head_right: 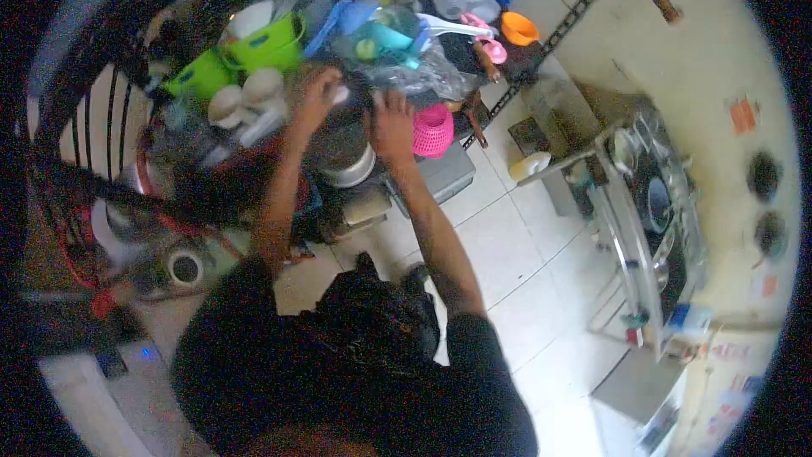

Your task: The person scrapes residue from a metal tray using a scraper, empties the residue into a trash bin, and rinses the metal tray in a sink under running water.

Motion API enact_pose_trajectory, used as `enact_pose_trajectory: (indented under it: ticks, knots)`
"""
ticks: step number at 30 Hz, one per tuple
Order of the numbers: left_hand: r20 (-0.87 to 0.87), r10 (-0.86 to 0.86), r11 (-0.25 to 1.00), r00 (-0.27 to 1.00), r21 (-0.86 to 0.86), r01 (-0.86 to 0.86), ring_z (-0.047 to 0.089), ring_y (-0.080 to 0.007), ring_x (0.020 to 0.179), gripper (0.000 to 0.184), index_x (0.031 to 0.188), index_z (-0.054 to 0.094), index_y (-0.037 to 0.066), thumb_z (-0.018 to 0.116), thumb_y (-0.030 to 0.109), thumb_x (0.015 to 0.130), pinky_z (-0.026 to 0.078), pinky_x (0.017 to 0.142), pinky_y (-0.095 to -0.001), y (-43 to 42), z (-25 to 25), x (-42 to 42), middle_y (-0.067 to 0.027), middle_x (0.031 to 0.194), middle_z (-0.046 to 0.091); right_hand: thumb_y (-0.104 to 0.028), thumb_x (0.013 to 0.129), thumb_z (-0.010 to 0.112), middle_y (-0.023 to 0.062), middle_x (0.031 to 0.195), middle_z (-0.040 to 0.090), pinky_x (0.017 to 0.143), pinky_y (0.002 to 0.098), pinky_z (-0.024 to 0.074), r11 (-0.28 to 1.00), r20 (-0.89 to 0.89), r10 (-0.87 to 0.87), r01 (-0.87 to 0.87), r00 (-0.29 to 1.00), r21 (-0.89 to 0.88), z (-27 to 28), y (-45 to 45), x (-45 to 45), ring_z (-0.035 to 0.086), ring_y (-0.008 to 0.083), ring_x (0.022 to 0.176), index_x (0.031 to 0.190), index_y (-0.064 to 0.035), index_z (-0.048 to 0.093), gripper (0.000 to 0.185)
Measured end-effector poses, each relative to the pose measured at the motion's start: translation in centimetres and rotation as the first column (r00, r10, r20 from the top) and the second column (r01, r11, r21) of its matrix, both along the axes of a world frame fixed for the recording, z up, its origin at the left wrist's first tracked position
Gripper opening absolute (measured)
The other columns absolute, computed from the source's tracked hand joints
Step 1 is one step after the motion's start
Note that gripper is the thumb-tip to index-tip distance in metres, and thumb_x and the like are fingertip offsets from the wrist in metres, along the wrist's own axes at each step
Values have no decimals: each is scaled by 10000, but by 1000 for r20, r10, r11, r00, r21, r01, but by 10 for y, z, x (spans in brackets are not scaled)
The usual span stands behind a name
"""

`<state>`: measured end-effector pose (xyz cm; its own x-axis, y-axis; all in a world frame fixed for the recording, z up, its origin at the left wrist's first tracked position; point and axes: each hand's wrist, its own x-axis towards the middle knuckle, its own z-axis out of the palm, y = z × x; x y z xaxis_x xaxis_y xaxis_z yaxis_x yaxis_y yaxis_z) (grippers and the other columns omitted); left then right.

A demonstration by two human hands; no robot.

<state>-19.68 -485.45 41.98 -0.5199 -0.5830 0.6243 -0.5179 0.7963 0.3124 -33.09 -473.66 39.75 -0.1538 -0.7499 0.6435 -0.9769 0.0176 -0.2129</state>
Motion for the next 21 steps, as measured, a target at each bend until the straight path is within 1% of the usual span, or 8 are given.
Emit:
enact_pose_trajectory:
  ticks: [2,5,10,14,15,17,20,21]
  knots:
    - [-66,89,993,994,-74,-94,484,-258,936,199,873,570,149,626,150,682,325,841,-429,-4,-9,3,-43,907,545,-287,769,539,180,984,521,748,429,402,992,-141,-83,69,987,-103,-6,-29,0,510,333,894,1011,-50,518,339]
    - [-101,99,970,990,-212,-118,483,-295,948,246,942,562,124,602,147,700,321,866,-433,-29,-38,12,-88,942,550,-257,732,543,138,892,586,749,419,418,981,-108,-81,98,991,167,-20,-61,1,549,299,852,909,-65,594,266]
    - [-120,-69,970,990,-241,38,478,-301,957,263,964,548,107,592,154,709,331,859,-434,-13,-81,-57,-103,959,540,-267,732,522,165,922,570,783,430,413,983,-13,-109,106,994,-148,17,-17,40,534,309,888,907,-13,584,314]
    - [-122,-141,960,982,-258,106,474,-305,964,277,981,538,92,584,159,716,339,853,-435,16,-113,-127,-115,973,533,-274,732,505,187,946,557,811,439,409,968,-51,-249,247,967,-47,6,12,30,522,318,917,906,29,576,357]
    - [-121,-147,961,982,-251,113,473,-306,966,281,985,535,89,582,160,718,341,852,-435,20,-120,-135,-118,977,531,-288,751,538,170,908,578,827,411,408,979,45,-103,109,994,-174,-32,13,14,528,291,950,881,14,597,334]
    - [-113,-159,962,981,-240,129,471,-309,970,289,994,529,82,577,163,721,345,849,-436,36,-130,-152,-124,983,527,-259,704,493,200,935,541,726,447,426,945,-17,-227,224,974,239,35,133,13,521,332,876,868,38,548,343]
    - [-121,-190,963,974,-215,161,468,-312,975,301,1007,521,71,571,167,727,351,845,-436,70,-145,-179,-133,994,522,-315,820,460,233,845,530,707,441,420,977,686,-197,78,701,200,24,284,-10,517,382,834,779,18,521,340]
    - [-131,-203,962,970,-209,173,467,-313,977,305,1011,519,67,569,168,728,353,843,-437,89,-146,-187,-136,997,520,-354,839,460,238,828,535,715,454,413,957,718,-279,118,637,266,3,334,-16,508,405,818,826,21,534,382]
